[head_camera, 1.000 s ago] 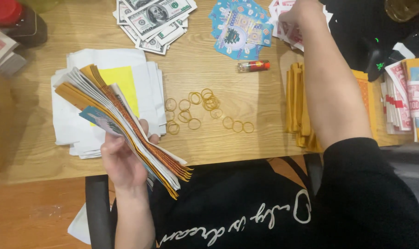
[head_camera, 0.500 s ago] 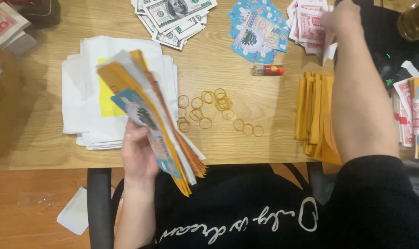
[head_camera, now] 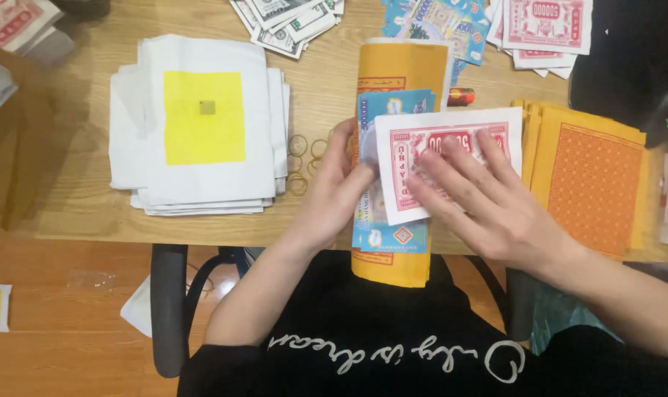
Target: The person assembles bundles of joss paper by layering various types of ritual paper and fake currency over a larger yellow sheet, then folding and securing the bundle with a rubber band.
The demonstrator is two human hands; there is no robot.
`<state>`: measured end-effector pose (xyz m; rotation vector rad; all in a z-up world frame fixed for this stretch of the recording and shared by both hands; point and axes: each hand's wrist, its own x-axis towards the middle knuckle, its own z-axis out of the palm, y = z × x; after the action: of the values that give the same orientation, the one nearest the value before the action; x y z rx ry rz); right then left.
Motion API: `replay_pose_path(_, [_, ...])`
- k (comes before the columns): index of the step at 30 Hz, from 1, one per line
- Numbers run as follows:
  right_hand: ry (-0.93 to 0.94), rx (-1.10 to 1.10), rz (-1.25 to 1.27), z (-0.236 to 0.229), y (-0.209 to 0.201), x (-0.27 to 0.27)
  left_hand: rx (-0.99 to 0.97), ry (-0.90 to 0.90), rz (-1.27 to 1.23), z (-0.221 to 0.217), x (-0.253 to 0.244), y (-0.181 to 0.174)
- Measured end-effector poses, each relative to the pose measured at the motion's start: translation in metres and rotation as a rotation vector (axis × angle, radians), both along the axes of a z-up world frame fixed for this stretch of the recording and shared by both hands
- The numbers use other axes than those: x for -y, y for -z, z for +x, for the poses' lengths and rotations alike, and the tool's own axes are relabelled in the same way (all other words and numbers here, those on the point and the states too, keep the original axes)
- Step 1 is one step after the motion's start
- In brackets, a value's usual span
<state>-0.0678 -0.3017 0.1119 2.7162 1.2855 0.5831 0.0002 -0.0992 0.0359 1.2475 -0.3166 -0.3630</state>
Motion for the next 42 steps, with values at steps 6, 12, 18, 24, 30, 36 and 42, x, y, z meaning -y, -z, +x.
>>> replay_pose_path(6, [0.002,-0.012,-0.032,-0.01,0.001,-0.005,-0.082,0.023,-0.126,-0.011,-0.002,-0.005])
replay_pose_path(12, [0.05,-0.017,-0.069,-0.019,0.0,-0.011,-0.034,0.005,-0.158,-0.017,0.001,-0.003])
replay_pose_path(18, [0.087,-0.038,-0.113,-0.027,-0.003,-0.012,-0.025,-0.011,-0.143,-0.02,0.005,-0.002])
replay_pose_path(24, [0.064,-0.002,-0.139,-0.021,-0.007,-0.012,-0.124,-0.119,-0.176,-0.024,0.01,-0.02])
replay_pose_path(30, [0.027,-0.234,0.181,-0.025,0.033,0.007,0.002,-0.247,-0.18,-0.022,0.002,-0.013])
replay_pose_path(36, [0.374,-0.281,0.984,0.0,0.032,-0.036,0.273,-0.166,-0.252,-0.036,0.009,0.03])
replay_pose_path(42, [0.261,-0.157,1.144,0.007,0.108,-0.059,0.327,-0.129,-0.099,-0.032,-0.011,0.044])
